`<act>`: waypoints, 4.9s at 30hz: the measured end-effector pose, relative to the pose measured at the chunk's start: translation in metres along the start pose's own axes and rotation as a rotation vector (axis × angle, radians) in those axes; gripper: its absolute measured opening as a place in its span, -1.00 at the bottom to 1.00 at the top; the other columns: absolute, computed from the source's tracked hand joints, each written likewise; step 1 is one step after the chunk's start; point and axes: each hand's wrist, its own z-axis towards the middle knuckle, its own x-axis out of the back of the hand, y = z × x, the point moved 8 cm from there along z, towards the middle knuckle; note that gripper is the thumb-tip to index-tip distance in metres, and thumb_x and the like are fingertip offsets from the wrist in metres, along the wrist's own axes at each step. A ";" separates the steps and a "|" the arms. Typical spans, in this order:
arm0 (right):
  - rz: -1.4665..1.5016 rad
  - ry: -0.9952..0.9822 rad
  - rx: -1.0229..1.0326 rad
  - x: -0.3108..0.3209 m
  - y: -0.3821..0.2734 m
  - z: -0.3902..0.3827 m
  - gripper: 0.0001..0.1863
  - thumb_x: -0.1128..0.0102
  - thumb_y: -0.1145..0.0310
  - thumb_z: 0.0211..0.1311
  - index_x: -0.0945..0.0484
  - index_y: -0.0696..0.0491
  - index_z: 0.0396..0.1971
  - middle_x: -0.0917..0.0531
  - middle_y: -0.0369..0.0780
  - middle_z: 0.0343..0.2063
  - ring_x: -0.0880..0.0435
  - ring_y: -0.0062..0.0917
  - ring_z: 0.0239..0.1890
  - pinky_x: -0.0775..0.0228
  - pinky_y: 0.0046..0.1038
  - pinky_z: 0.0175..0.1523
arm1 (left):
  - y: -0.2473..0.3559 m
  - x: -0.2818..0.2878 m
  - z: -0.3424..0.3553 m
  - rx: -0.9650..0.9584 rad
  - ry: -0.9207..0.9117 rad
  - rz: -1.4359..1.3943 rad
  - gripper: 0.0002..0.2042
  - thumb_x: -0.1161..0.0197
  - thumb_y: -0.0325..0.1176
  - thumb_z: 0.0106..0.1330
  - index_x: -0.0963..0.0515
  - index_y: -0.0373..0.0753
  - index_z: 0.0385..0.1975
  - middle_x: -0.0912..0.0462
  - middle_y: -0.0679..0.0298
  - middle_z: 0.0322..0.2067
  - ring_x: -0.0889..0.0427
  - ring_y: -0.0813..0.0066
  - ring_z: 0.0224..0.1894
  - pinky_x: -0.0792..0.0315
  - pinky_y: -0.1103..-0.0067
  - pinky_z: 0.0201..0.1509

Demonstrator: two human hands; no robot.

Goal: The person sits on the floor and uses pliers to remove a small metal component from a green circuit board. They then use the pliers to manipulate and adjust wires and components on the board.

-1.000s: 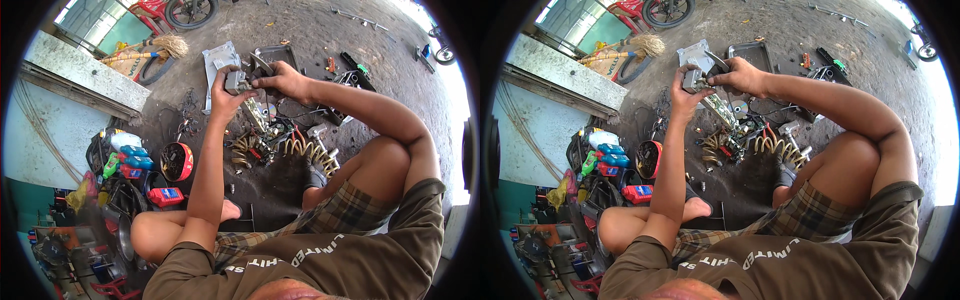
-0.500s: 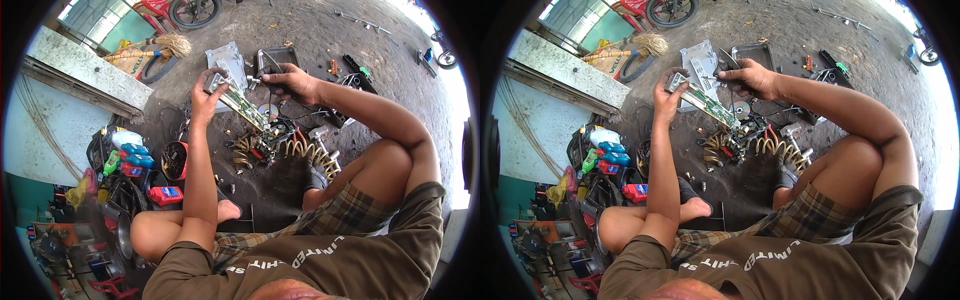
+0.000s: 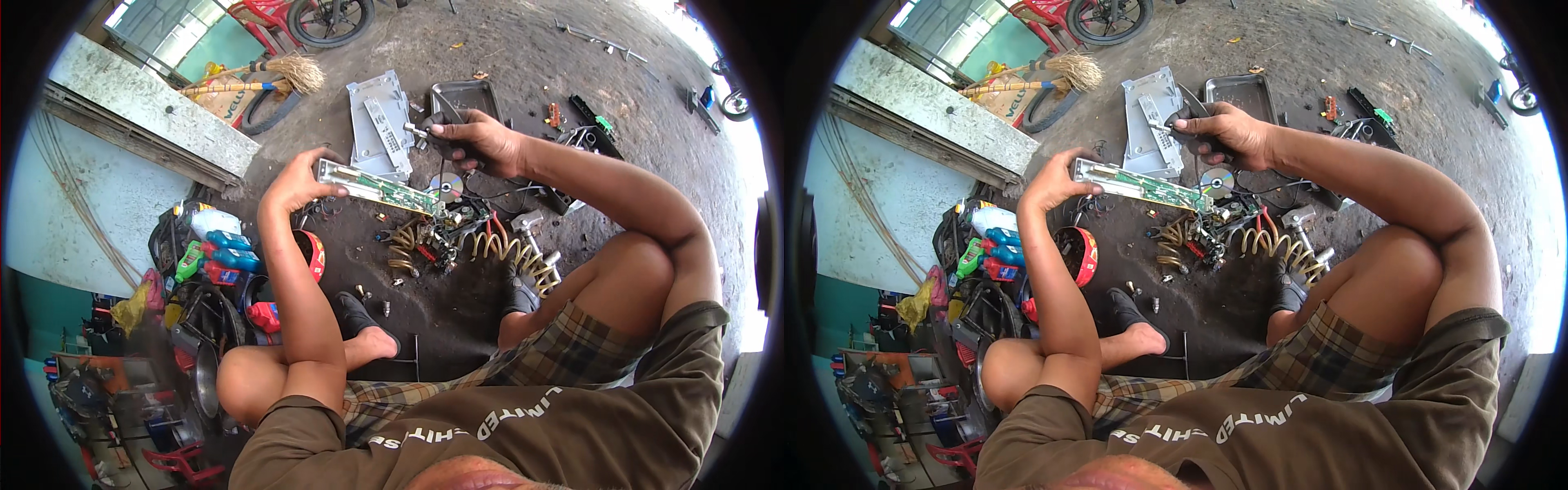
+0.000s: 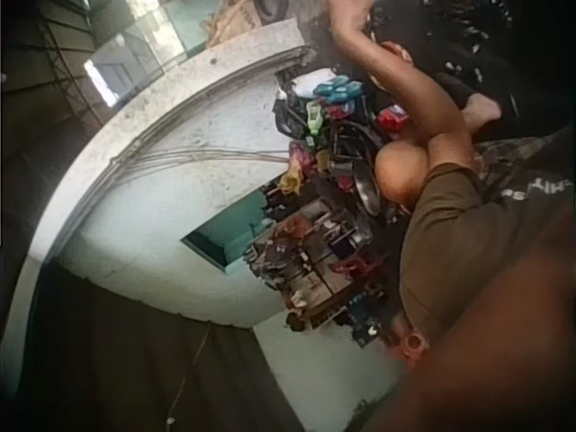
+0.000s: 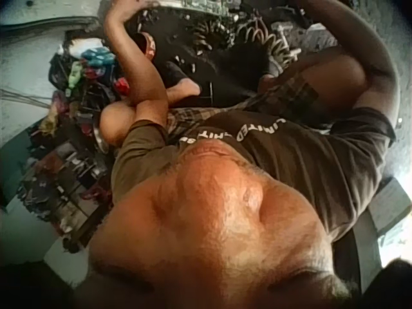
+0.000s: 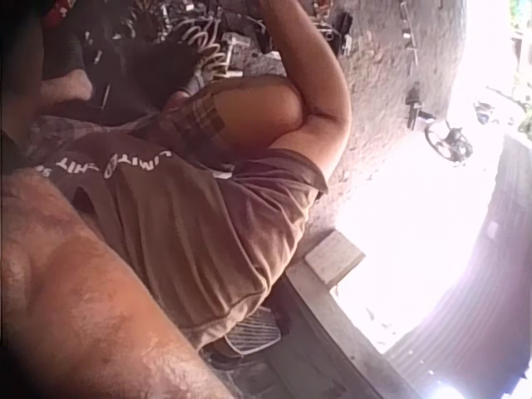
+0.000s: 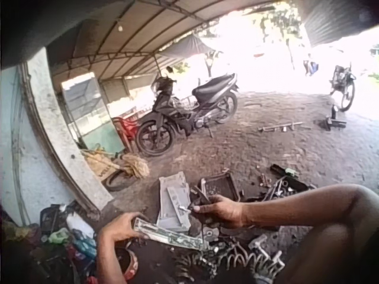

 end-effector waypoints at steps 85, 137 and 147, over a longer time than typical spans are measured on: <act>-0.783 0.935 0.037 0.134 0.010 0.057 -0.55 -0.21 0.09 0.37 -0.70 0.27 -0.21 -0.71 -0.06 -0.46 -0.72 -0.34 -0.47 -0.55 -0.17 -0.33 | 0.009 -0.073 0.031 -0.128 0.044 -1.148 -0.79 -0.31 -0.59 0.45 -0.60 -0.39 0.04 -0.76 0.09 -0.05 -0.77 0.35 0.02 -0.70 0.40 0.19; -1.144 0.183 0.600 -0.045 0.010 0.004 -0.65 -0.57 0.36 0.13 -0.67 0.21 -0.16 -0.66 -0.06 -0.23 -0.73 -0.10 -0.21 -0.56 -0.21 -0.11 | 0.020 -0.116 0.010 -0.076 -0.394 -1.451 -0.63 -0.26 -0.15 0.57 -0.57 -0.25 0.21 -0.72 0.21 0.09 -0.69 0.34 0.17 -0.50 0.33 0.39; -1.151 0.226 0.646 -0.042 0.008 0.004 -0.63 -0.58 0.32 0.14 -0.65 0.23 -0.18 -0.66 -0.04 -0.24 -0.71 -0.09 -0.22 -0.56 -0.19 -0.09 | 0.028 -0.115 0.007 -0.010 -0.425 -1.575 -0.64 -0.27 -0.18 0.57 -0.57 -0.26 0.21 -0.70 0.20 0.11 -0.67 0.30 0.20 -0.49 0.30 0.43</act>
